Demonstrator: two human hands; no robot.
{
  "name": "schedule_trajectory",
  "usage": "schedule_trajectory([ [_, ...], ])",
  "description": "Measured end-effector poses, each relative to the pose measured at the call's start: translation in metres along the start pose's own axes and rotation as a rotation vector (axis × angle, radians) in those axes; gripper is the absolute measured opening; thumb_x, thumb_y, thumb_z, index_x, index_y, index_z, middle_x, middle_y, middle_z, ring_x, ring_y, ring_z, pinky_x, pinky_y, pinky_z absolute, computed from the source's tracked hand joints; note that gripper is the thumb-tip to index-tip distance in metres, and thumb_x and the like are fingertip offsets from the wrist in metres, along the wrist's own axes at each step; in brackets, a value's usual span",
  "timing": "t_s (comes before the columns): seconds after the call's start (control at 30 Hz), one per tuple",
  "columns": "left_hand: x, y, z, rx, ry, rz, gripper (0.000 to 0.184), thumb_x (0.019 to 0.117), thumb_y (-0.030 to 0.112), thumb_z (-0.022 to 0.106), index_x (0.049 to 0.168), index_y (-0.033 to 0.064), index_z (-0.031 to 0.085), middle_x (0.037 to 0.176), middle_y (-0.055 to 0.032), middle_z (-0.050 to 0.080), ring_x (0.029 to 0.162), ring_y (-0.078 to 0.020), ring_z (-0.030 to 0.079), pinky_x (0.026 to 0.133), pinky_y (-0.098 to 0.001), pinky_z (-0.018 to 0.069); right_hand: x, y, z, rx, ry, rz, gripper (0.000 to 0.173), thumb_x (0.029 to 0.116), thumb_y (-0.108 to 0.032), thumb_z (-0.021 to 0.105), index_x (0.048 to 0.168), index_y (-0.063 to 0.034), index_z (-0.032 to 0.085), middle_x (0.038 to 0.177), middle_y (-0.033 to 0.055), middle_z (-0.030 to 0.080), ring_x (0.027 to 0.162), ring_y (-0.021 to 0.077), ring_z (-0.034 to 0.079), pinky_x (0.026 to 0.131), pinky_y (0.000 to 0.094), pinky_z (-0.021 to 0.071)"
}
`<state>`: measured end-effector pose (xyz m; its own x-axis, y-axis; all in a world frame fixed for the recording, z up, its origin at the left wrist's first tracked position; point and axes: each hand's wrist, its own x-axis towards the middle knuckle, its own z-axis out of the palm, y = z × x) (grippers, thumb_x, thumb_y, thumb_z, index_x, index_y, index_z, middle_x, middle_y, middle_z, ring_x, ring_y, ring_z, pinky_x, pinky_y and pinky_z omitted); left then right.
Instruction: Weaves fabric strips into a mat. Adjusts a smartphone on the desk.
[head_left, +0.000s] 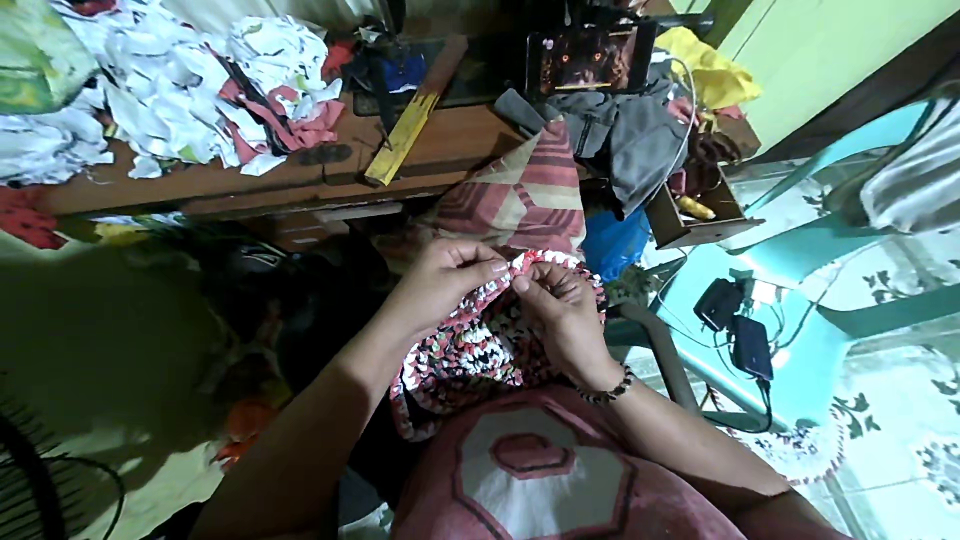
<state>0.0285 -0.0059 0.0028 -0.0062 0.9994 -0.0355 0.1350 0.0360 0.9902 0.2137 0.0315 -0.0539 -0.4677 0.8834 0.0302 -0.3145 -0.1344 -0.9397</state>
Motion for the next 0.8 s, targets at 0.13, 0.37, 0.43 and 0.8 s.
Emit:
schedule_trajectory([
  [0.13,-0.001,0.001,0.005,0.143,0.072,0.126,0.005,0.095,0.008,0.071,0.093,0.0056,0.075,0.084,-0.0009,0.072,0.072,-0.0073,0.067,0.065,-0.0222,0.0566,0.0,-0.003,0.003,-0.036,-0.045,0.055,0.008,0.0917,-0.011,0.074,0.087,-0.0078,0.069,0.063,-0.0039,0.059,0.05,0.0,0.046,0.048,0.017,0.0392],
  [0.37,-0.005,0.009,-0.007,0.221,-0.039,0.077,0.004,0.0941,0.01,0.072,0.094,0.0073,0.076,0.083,0.0,0.072,0.071,-0.0071,0.066,0.061,-0.0218,0.055,0.0,0.004,0.002,0.011,-0.05,0.023,0.011,0.0927,-0.008,0.071,0.084,-0.0089,0.065,0.065,-0.0034,0.057,0.052,0.0016,0.048,0.051,0.0187,0.0427],
  [0.43,-0.004,0.007,-0.009,0.166,-0.059,0.066,0.008,0.0956,0.008,0.069,0.09,0.0052,0.075,0.078,-0.0011,0.07,0.066,-0.0064,0.063,0.057,-0.0203,0.0517,-0.001,0.007,0.001,-0.002,-0.067,-0.02,0.008,0.0929,-0.007,0.07,0.086,-0.0086,0.066,0.067,-0.0034,0.059,0.054,0.0018,0.05,0.052,0.0192,0.0443],
  [0.8,-0.004,0.005,-0.018,0.224,-0.138,0.084,0.004,0.0916,0.005,0.074,0.094,0.0032,0.076,0.089,-0.0046,0.073,0.075,-0.0102,0.069,0.067,-0.0244,0.0594,0.0,0.009,0.0,0.067,-0.068,-0.03,0.005,0.0958,-0.011,0.068,0.092,-0.0114,0.065,0.067,-0.0035,0.057,0.054,0.0021,0.049,0.053,0.0192,0.0438],
])
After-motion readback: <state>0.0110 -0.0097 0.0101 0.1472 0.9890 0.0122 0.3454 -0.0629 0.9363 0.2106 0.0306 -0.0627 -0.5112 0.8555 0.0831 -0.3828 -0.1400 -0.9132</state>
